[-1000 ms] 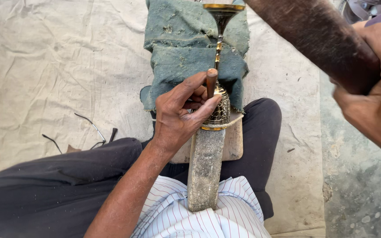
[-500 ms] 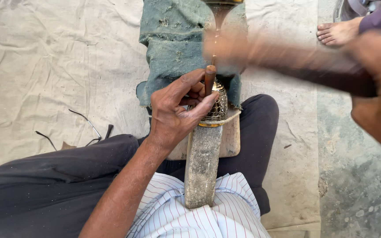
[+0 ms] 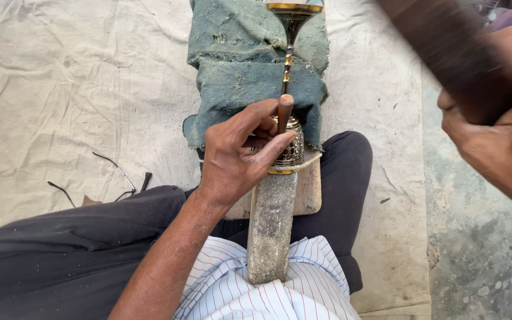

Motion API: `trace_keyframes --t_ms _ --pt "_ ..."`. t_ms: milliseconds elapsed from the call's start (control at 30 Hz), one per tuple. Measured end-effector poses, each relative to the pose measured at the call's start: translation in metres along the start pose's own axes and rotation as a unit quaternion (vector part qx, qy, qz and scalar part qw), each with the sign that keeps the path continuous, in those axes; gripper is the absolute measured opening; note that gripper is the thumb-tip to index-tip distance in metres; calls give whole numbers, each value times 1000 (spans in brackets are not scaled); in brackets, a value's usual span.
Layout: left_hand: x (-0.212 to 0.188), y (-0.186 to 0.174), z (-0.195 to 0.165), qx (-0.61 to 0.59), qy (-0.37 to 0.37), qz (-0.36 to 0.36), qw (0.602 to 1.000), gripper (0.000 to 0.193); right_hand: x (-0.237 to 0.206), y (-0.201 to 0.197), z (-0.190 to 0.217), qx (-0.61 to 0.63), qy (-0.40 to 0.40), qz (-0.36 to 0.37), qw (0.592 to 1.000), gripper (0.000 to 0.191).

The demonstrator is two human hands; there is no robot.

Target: The person sits cross-legged on the ground with a brass goblet-shaped object resting on a stone block, holds a small punch against the patterned base, and repeatedly strikes the punch with a wooden mallet, repositioning the punch around the decorative surface between strikes.

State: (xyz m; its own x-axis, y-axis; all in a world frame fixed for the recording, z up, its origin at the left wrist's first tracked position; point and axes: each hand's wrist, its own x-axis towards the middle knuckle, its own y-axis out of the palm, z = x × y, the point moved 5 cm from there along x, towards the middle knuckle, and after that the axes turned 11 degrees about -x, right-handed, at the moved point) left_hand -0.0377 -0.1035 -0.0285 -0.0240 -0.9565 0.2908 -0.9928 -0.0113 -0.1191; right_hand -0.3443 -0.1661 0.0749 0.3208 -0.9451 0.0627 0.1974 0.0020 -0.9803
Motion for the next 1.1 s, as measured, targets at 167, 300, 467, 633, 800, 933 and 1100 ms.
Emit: trace_keyframes --t_ms 167,300,467,633,800,933,1100 --pt "5 0 -5 -20 -6 14 1000 46 9 -22 36 -191 -29 45 980 23" --pt "4 2 -8 -17 6 18 1000 48 8 -24 28 -7 37 24 999 15" --pt "6 -7 -6 -43 31 8 999 44 -1 -3 15 -218 -44 65 973 43" --pt "17 -20 5 -60 6 30 998 50 -13 12 2 147 104 9 984 53" --pt "28 -14 9 -44 40 120 991 55 -33 20 2 454 95 36 885 45" --pt "33 -9 11 -4 54 164 985 58 -44 25 1 53 123 203 970 38" --pt "36 -9 10 -23 61 194 979 55 -48 22 9 -36 204 189 960 40"
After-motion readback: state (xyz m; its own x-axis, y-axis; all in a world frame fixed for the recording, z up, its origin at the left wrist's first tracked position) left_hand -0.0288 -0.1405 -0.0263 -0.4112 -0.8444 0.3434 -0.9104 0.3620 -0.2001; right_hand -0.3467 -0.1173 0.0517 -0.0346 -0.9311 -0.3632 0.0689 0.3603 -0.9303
